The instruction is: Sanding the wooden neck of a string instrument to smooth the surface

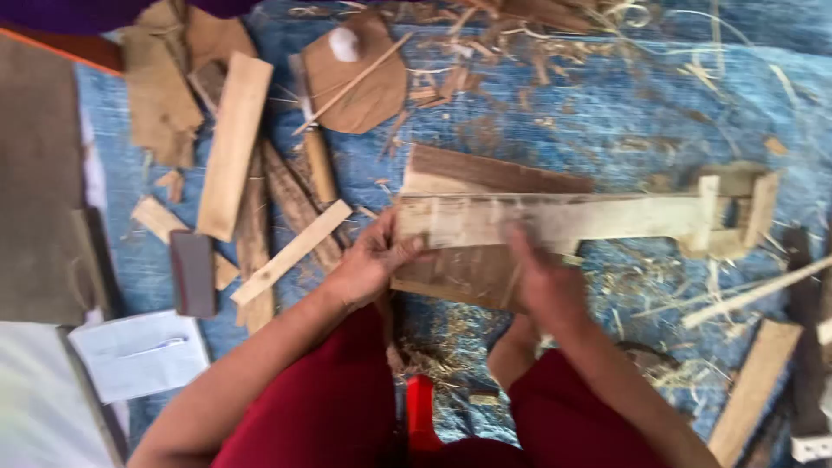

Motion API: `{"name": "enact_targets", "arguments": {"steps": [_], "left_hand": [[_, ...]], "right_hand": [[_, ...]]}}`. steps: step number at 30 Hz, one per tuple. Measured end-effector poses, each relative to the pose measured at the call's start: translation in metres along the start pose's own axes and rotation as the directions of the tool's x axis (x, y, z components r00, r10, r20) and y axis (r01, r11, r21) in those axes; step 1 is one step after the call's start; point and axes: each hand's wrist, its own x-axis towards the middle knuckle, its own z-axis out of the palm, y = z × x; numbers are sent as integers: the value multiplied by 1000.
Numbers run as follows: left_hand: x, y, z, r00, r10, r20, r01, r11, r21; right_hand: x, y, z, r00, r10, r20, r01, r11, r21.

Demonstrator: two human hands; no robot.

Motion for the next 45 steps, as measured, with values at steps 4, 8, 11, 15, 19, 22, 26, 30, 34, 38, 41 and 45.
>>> {"name": "enact_targets", "arguments": {"steps": [4, 8, 11, 15, 19, 22, 26, 30, 34, 38, 41, 45], "left_hand": [[-13, -77, -81, 990, 141, 30, -134, 977, -166], [-54, -168, -231, 635, 503, -586, -75, 795, 602], [-112, -208, -337, 364, 687, -629, 303, 552, 777], [-152, -194, -360, 506, 204, -838, 766, 341, 546], [-132, -202, -376, 537, 185, -823, 732, 381, 564], [-119, -207, -379, 517, 120, -847, 786, 325, 526], [-117, -198, -370, 533, 157, -831, 790, 259, 556], [-117, -196, -361, 538, 166, -827, 794, 232, 563], [-115, -177, -337, 481, 68, -874, 840, 248, 482], [-82, -158, -254, 531, 589, -609, 403, 456, 793], [-43, -120, -145, 659, 637, -400, -117, 613, 781], [-28, -17, -40, 848, 514, -129, -390, 770, 505]], "right_hand": [[-7, 41, -24, 900, 336, 278, -376, 921, 104], [0, 34, -49, 646, 562, 517, -639, 768, -38], [-7, 33, -34, 604, 579, 547, -684, 729, -16], [-2, 31, -40, 619, 573, 537, -715, 694, 82], [2, 23, -47, 634, 564, 528, -682, 730, 39], [0, 25, -44, 636, 561, 530, -703, 704, 99], [1, 23, -41, 665, 557, 498, -689, 715, 120], [-1, 26, -38, 677, 548, 491, -685, 713, 148], [2, 21, -52, 668, 540, 512, -689, 709, 152], [-4, 14, -47, 757, 446, 477, -582, 792, 185], [5, 13, -52, 816, 399, 419, -484, 867, 117], [16, 55, -65, 589, 636, 499, -787, 592, 174]]}}
